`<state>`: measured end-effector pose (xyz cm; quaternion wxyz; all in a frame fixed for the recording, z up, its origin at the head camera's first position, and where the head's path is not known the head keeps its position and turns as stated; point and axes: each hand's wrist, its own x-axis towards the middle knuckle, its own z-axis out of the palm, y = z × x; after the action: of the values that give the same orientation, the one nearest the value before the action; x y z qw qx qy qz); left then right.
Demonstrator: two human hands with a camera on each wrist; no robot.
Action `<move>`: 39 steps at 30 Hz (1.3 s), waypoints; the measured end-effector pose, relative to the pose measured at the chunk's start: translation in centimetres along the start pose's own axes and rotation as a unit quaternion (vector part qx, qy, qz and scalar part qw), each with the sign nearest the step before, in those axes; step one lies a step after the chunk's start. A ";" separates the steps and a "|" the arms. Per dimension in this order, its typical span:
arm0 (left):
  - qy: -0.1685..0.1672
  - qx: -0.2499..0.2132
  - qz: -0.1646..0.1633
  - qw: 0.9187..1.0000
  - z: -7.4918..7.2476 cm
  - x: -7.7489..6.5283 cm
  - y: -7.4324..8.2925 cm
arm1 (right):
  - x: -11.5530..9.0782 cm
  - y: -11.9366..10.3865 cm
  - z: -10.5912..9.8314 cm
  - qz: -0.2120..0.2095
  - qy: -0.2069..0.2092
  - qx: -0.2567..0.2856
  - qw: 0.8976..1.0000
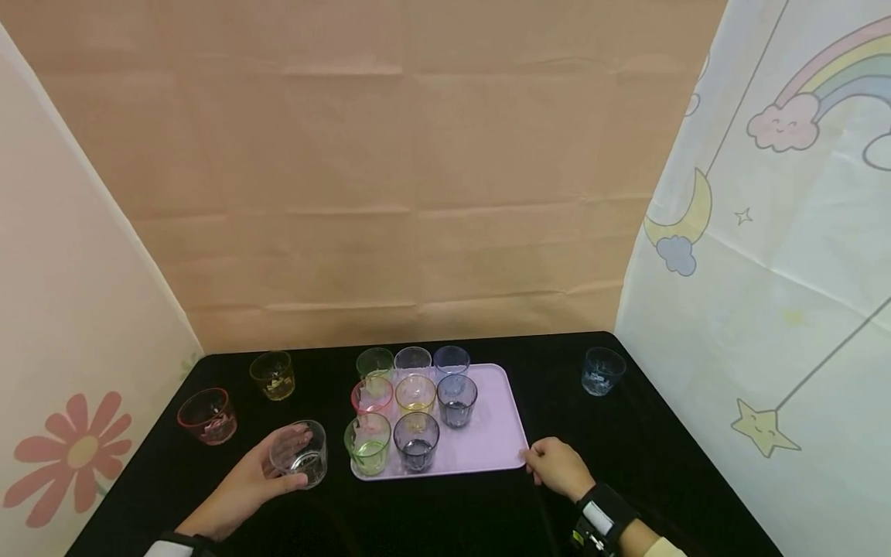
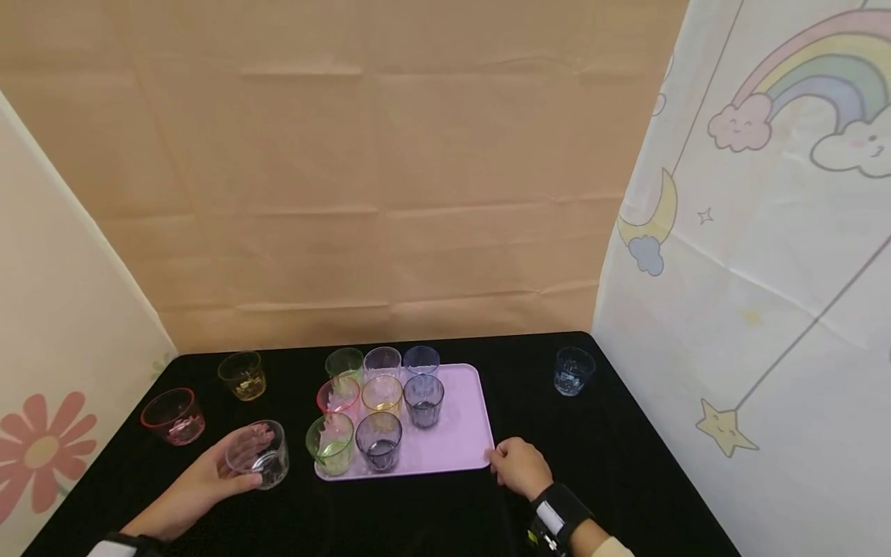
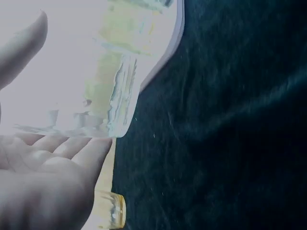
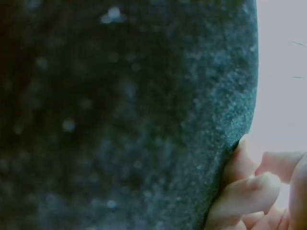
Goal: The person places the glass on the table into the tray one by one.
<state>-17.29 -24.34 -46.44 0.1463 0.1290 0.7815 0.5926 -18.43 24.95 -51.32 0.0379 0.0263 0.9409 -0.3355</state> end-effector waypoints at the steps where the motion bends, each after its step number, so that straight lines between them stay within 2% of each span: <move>1: -0.015 -0.009 0.011 1.000 0.1 -0.2 0.1 | 0.0 0.0 0.0 0.000 0.001 0.001 1.000; 6: -0.097 -0.064 0.061 0.991 0.9 -1.0 0.6 | -0.1 0.0 0.0 0.003 0.002 0.001 1.000; 9: -0.134 -0.083 0.070 0.985 1.5 -1.3 0.7 | -0.2 0.0 0.0 0.006 0.000 -0.001 1.000; 17: -0.170 -0.073 0.079 0.980 3.4 -1.8 1.5 | -0.3 0.1 0.0 0.003 0.002 -0.002 1.000; 20: -0.188 -0.078 0.082 0.976 4.7 -1.7 1.9 | -0.2 0.2 0.0 0.003 0.004 -0.003 1.000; 23: -0.203 -0.088 0.066 0.973 6.3 -1.4 1.7 | -0.2 0.2 0.0 0.004 0.005 -0.001 1.000; 25: -0.208 -0.099 0.051 0.972 7.4 -1.0 0.7 | -0.1 0.2 0.0 0.002 0.005 0.002 1.000; 26: -0.215 -0.098 0.050 0.971 7.8 -0.5 -0.4 | -0.1 0.2 0.0 0.002 0.005 0.002 1.000; 31: -0.204 -0.098 0.067 0.972 9.8 2.0 -7.6 | -0.1 0.2 0.0 0.004 0.005 0.001 1.000; 33: -0.191 -0.097 0.068 0.974 10.5 2.7 -9.6 | -0.1 0.2 0.0 0.006 0.005 0.003 1.000; 35: -0.187 -0.099 0.064 0.975 11.1 3.1 -10.5 | -0.2 0.1 0.0 0.005 0.004 0.007 1.000; 39: -0.196 -0.095 0.077 0.973 12.4 3.4 -10.3 | -0.2 0.1 0.0 0.013 0.006 0.014 1.000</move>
<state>-15.99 -14.75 -59.83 0.2624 0.2880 0.6651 0.6370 -18.19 25.01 -51.31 0.0359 0.0414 0.9360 -0.3477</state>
